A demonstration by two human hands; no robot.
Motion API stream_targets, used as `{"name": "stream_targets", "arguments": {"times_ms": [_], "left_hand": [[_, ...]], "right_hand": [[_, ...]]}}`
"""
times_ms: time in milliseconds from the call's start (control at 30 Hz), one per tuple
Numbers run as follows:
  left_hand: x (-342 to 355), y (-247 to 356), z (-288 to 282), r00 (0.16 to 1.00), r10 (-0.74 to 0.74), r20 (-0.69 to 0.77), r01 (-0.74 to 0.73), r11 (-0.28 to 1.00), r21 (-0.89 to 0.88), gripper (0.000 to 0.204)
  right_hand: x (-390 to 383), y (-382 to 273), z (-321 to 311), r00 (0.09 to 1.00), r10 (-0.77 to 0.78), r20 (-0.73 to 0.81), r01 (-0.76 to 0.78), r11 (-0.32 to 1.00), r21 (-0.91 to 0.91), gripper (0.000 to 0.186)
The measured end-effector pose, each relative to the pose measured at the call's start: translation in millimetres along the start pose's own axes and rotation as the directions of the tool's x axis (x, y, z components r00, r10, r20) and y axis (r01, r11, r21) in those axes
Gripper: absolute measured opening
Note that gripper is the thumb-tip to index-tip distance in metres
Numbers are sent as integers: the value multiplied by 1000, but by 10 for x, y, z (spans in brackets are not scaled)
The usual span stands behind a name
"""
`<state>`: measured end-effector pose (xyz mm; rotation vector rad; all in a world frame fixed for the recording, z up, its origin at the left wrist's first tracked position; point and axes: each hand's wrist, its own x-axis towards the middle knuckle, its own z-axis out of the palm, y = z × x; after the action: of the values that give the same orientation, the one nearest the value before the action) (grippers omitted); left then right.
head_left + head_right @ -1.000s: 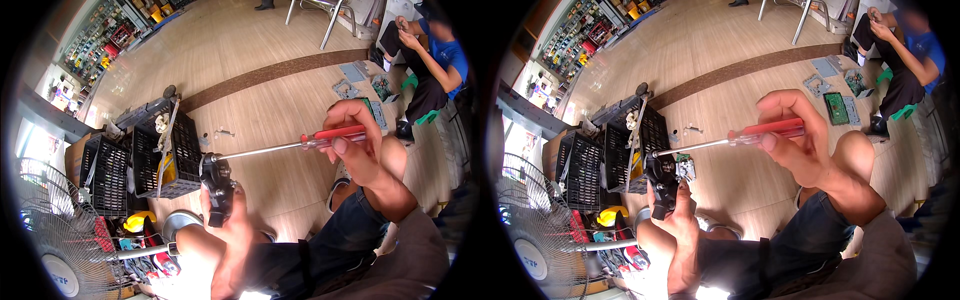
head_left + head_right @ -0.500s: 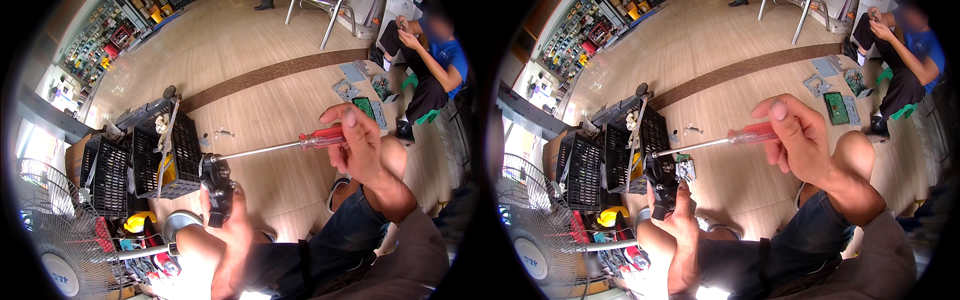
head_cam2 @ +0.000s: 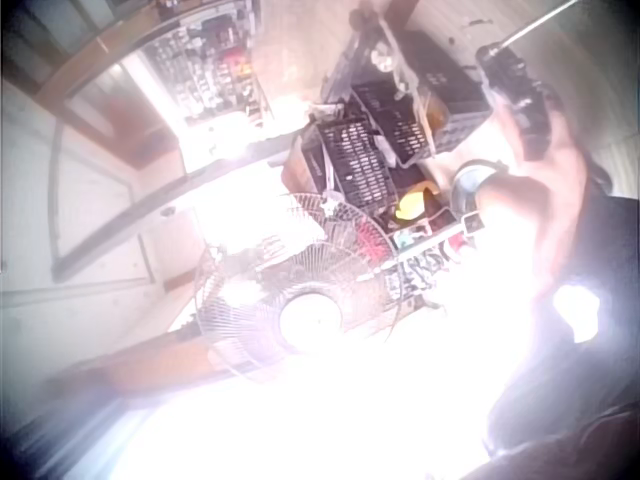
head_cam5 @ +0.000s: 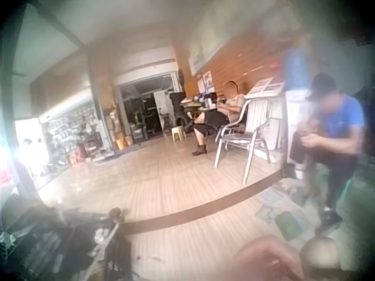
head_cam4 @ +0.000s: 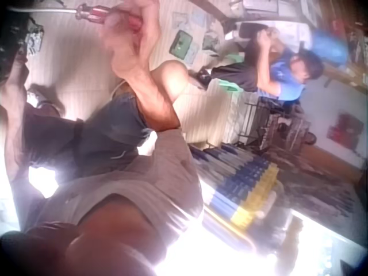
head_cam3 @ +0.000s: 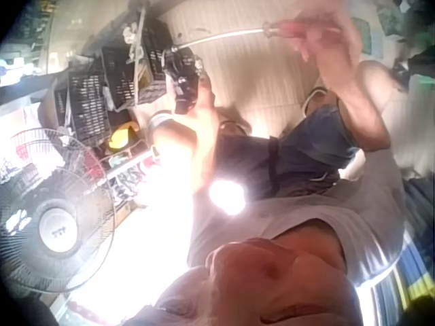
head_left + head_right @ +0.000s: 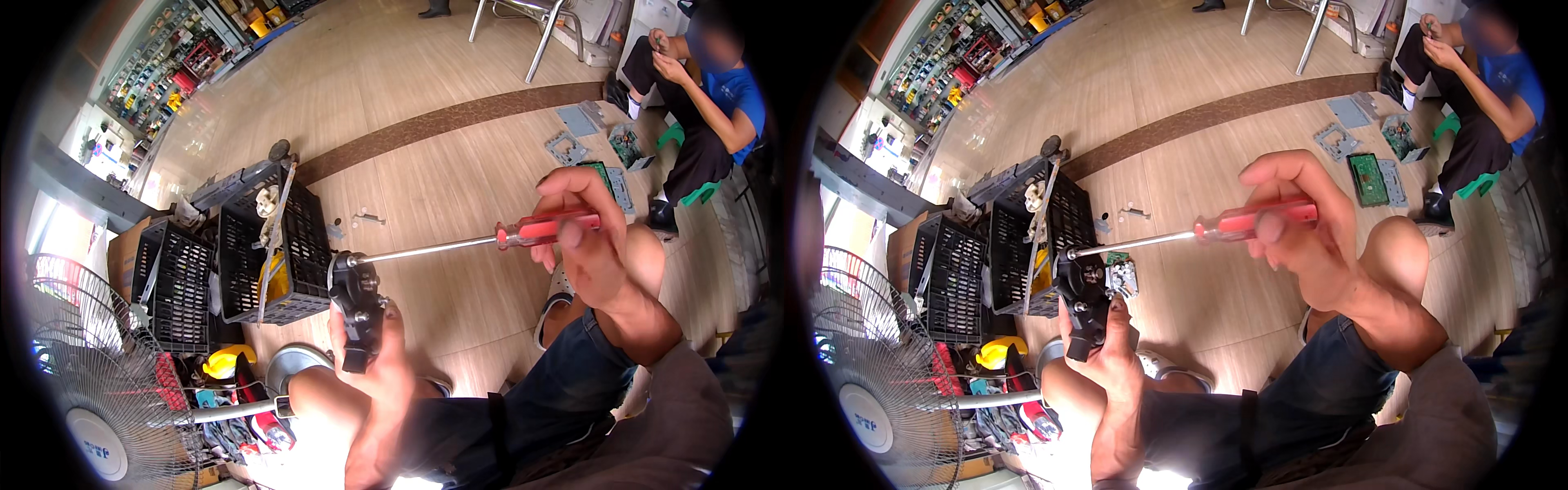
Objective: The person uses a screwdriver to disassemble a small black mechanical component, removing screws and separating parts while sitting on the floor.
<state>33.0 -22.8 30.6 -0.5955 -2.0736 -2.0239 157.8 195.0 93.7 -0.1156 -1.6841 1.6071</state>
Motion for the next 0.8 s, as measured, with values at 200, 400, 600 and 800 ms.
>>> {"name": "stream_targets", "arguments": {"times_ms": [200, 400, 600, 800], "left_hand": [[-7, 23, 18, 1000, -27, -8, 26, 999, -45, 59], [3, 32, 5, 1000, -4, -10, 4, 1000, -22, 59], [5, 25, 16, 1000, -23, -5, 23, 999, -25, 58], [5, 51, 17, 1000, 2, -14, -2, 1000, -14, 56]], "right_hand": [[-6, -60, -31, 991, 130, 41, -131, 991, 16, 36], [14, -75, -1, 994, 110, 9, -111, 993, 38, 33], [21, 48, 19, 998, -55, 34, 59, 989, -136, 33], [-4, -92, -1, 987, 158, 15, -158, 987, 16, 38]]}}
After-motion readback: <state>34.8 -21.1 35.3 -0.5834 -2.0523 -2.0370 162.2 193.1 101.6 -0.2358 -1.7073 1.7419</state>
